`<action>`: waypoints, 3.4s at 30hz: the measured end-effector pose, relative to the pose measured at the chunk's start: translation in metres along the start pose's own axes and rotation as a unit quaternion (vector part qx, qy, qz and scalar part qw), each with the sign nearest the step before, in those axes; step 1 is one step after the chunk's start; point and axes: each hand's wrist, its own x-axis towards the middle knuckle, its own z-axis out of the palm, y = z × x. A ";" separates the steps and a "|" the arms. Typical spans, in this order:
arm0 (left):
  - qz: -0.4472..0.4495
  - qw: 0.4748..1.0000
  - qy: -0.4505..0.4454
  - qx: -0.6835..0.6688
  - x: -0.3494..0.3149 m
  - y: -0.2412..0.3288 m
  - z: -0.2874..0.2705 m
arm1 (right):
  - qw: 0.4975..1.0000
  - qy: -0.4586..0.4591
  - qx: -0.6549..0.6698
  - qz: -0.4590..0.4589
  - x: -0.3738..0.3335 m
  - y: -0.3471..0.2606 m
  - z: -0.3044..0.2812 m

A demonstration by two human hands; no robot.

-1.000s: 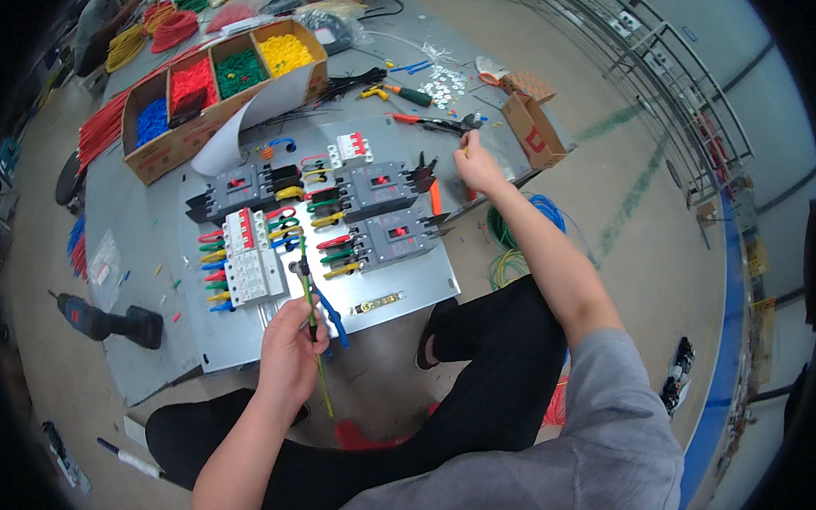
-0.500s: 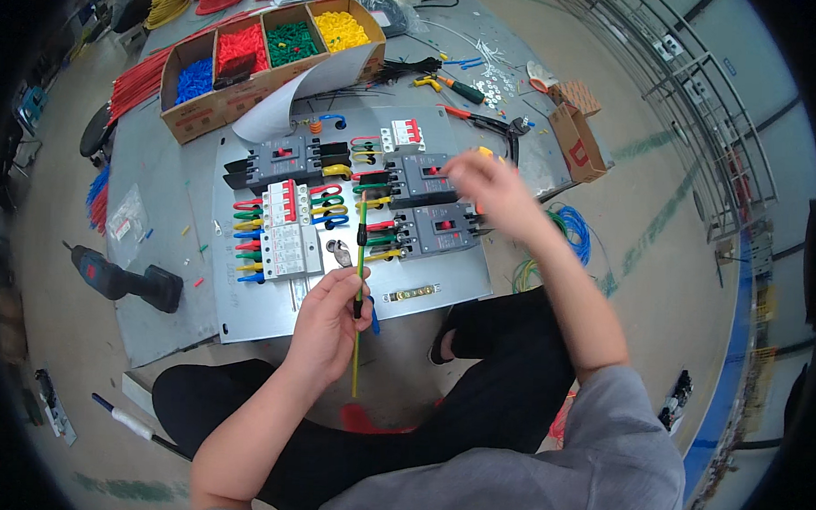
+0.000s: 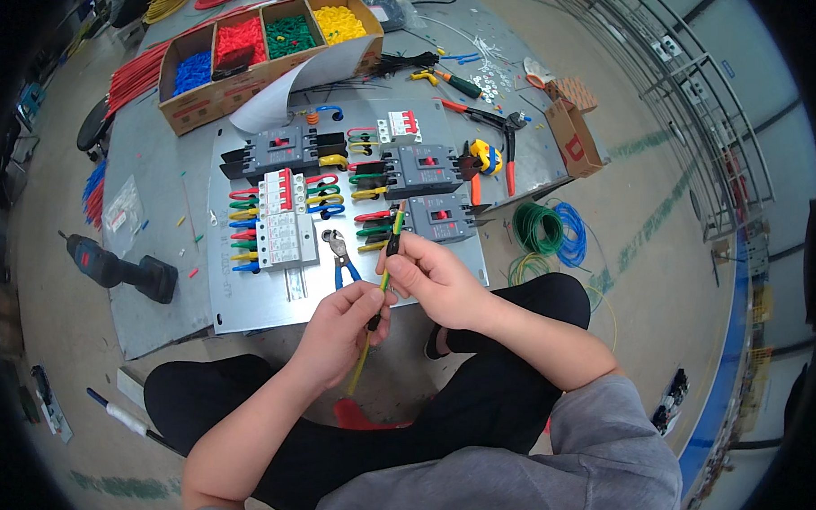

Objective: The person sits at a workbench and strips the insulation from the ends of yellow and green electrical wires using pliers. They then measure the stripped wires with a tape measure and continue stripping additional wire ends.

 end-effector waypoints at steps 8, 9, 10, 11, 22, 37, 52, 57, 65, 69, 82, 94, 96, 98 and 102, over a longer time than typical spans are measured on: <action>0.061 0.977 0.015 0.204 -0.010 0.005 0.011 | 0.995 0.014 0.103 -0.014 -0.006 -0.013 0.007; 0.070 0.975 0.024 0.211 -0.009 0.003 0.010 | 0.995 0.013 0.096 -0.014 -0.006 -0.010 0.006; 0.088 0.968 0.031 0.231 -0.008 0.001 0.009 | 0.996 0.013 0.090 -0.013 -0.005 -0.008 0.005; 0.106 0.961 0.039 0.252 -0.007 -0.001 0.008 | 0.995 0.010 0.096 -0.006 -0.005 -0.006 0.005; 0.312 0.794 0.049 0.519 -0.013 0.007 0.011 | 0.992 -0.010 0.114 -0.061 -0.013 -0.006 0.011; 0.313 0.675 -0.054 0.666 -0.019 0.021 0.006 | 0.964 -0.084 0.248 0.056 -0.013 -0.003 0.002; 0.282 0.610 -0.161 0.723 -0.035 0.014 0.004 | 0.886 -0.198 0.370 0.195 -0.019 0.004 0.010; 0.298 0.611 -0.166 0.714 -0.037 0.016 -0.002 | 0.907 -0.261 0.298 0.144 -0.013 0.004 0.004; 0.392 0.615 -0.038 0.683 -0.024 0.018 -0.005 | 0.940 -0.182 0.255 0.135 -0.004 -0.019 0.007; 0.397 0.620 -0.015 0.677 -0.024 0.016 -0.005 | 0.945 -0.163 0.252 0.131 -0.002 -0.012 0.009; 0.431 0.593 -0.012 0.681 -0.026 0.020 -0.012 | 0.959 -0.168 0.217 0.076 -0.007 -0.015 0.009; 0.420 0.572 -0.017 0.705 -0.024 0.001 -0.012 | 0.979 -0.065 0.177 0.072 -0.007 -0.002 -0.007; 0.417 0.569 -0.018 0.708 -0.025 0.000 -0.012 | 0.980 -0.070 0.172 0.073 -0.007 -0.005 -0.004; 0.412 0.569 -0.019 0.712 -0.024 0.001 -0.012 | 0.977 -0.083 0.175 0.085 -0.008 -0.005 -0.006; 0.392 0.575 -0.024 0.718 -0.022 0.004 -0.009 | 0.970 -0.088 0.212 0.078 -0.008 0.005 -0.009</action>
